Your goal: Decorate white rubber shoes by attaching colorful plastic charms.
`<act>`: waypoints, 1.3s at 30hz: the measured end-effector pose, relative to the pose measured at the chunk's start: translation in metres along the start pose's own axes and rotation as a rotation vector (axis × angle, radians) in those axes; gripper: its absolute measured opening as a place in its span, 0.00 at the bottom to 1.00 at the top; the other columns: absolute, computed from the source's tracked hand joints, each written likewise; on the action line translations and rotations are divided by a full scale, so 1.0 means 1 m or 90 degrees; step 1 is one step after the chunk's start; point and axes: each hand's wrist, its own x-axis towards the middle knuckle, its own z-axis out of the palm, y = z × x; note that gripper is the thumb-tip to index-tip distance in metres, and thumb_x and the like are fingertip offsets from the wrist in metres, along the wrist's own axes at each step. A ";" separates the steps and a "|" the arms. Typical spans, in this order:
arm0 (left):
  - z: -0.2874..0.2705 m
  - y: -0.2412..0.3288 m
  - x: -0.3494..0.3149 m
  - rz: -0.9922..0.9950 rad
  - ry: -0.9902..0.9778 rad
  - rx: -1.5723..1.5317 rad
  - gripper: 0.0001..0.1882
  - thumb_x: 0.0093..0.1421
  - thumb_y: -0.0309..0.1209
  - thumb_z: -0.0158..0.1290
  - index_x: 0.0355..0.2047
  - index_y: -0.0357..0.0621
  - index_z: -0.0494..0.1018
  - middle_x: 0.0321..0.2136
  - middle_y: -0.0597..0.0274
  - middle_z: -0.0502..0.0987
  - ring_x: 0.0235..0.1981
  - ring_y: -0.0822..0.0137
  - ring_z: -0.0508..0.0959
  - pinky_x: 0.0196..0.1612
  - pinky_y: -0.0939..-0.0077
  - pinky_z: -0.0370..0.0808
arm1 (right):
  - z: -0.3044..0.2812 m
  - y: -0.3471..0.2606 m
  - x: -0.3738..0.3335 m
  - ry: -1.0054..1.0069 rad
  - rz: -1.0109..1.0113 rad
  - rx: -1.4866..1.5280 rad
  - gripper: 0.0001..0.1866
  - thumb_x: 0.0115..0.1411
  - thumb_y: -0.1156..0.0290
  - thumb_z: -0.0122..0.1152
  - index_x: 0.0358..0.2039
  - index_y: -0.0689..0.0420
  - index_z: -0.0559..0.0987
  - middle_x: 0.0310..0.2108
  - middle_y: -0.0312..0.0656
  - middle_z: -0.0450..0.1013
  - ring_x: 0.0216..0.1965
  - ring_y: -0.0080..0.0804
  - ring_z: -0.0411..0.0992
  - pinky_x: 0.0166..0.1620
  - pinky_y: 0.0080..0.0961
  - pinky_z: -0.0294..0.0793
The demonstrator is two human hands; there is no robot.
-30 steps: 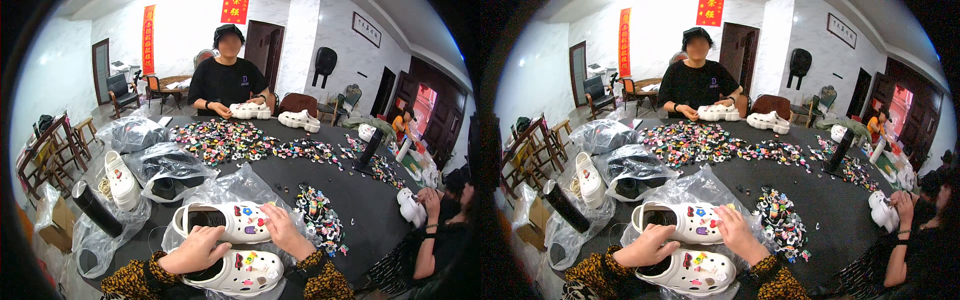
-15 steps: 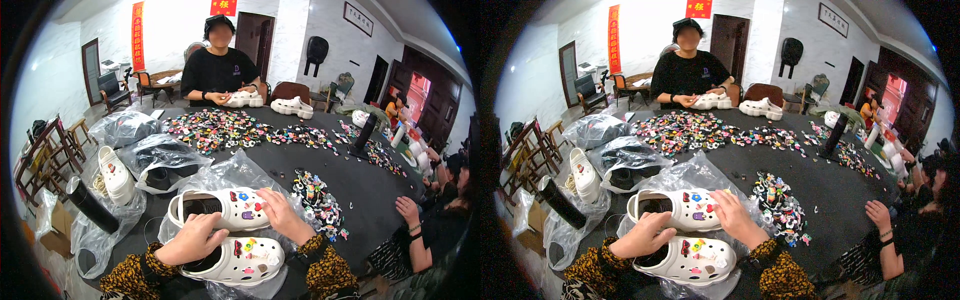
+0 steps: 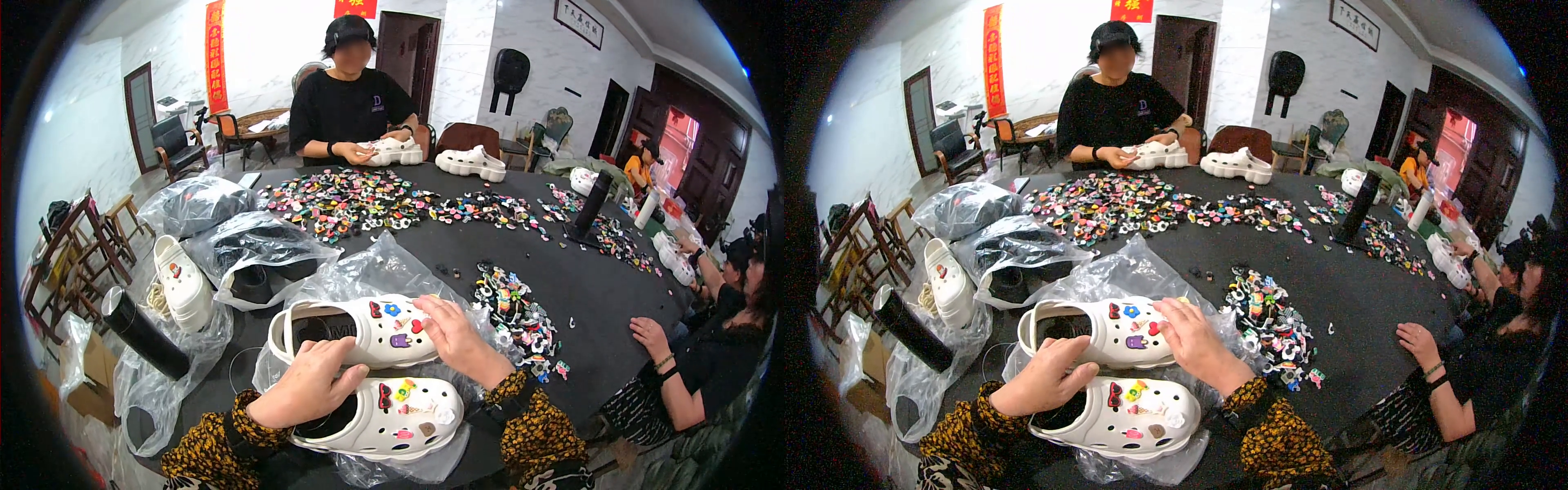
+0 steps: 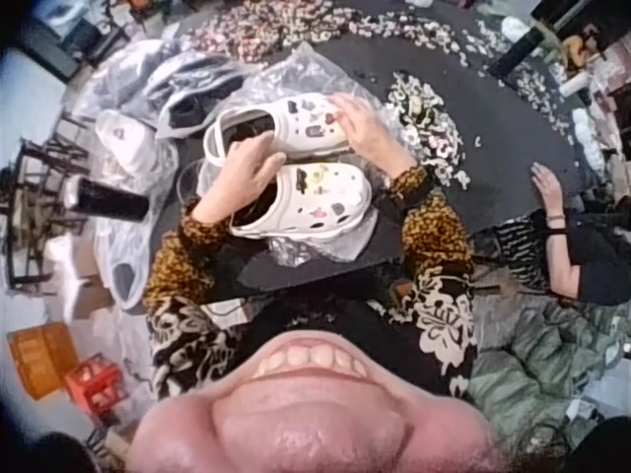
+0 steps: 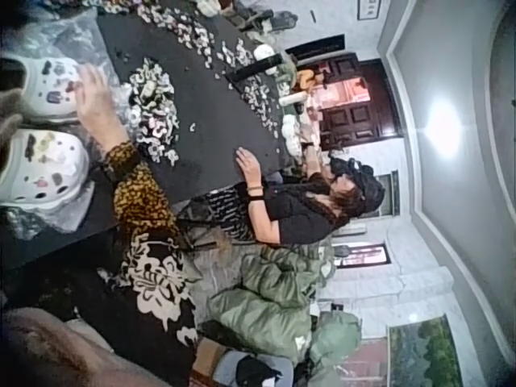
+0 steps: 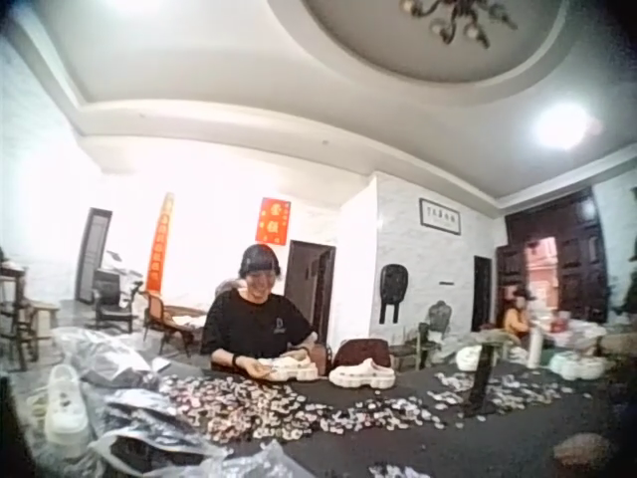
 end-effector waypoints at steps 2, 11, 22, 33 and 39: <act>-0.001 0.001 0.000 -0.004 -0.003 0.002 0.16 0.60 0.35 0.53 0.40 0.34 0.68 0.30 0.47 0.75 0.37 0.50 0.75 0.43 0.60 0.65 | 0.000 -0.001 -0.001 -0.003 0.006 -0.001 0.17 0.65 0.70 0.50 0.53 0.62 0.71 0.53 0.56 0.69 0.56 0.53 0.65 0.59 0.42 0.63; -0.001 0.002 -0.002 -0.047 -0.013 -0.008 0.23 0.59 0.34 0.55 0.49 0.28 0.68 0.38 0.42 0.75 0.40 0.48 0.73 0.47 0.61 0.67 | 0.001 0.003 0.000 0.003 -0.007 0.000 0.17 0.65 0.70 0.50 0.53 0.62 0.71 0.53 0.55 0.69 0.56 0.53 0.64 0.60 0.42 0.63; -0.003 0.003 -0.002 -0.072 -0.050 -0.022 0.22 0.62 0.35 0.53 0.51 0.31 0.67 0.39 0.44 0.74 0.42 0.49 0.71 0.48 0.61 0.67 | 0.000 0.001 -0.001 -0.008 0.006 0.013 0.18 0.66 0.69 0.50 0.54 0.62 0.71 0.54 0.55 0.68 0.57 0.53 0.64 0.60 0.41 0.63; 0.003 0.001 -0.003 -0.021 0.022 -0.009 0.19 0.62 0.35 0.52 0.46 0.32 0.68 0.29 0.48 0.75 0.36 0.52 0.76 0.45 0.61 0.66 | -0.001 0.000 -0.002 0.000 -0.013 -0.012 0.17 0.68 0.70 0.47 0.54 0.61 0.71 0.54 0.52 0.69 0.57 0.49 0.64 0.60 0.38 0.63; 0.003 0.000 -0.003 -0.029 0.023 -0.008 0.19 0.62 0.35 0.53 0.46 0.32 0.69 0.29 0.48 0.75 0.35 0.52 0.75 0.45 0.61 0.67 | -0.001 -0.001 0.000 -0.009 -0.002 -0.030 0.17 0.67 0.71 0.47 0.54 0.61 0.71 0.54 0.52 0.69 0.57 0.49 0.64 0.59 0.38 0.63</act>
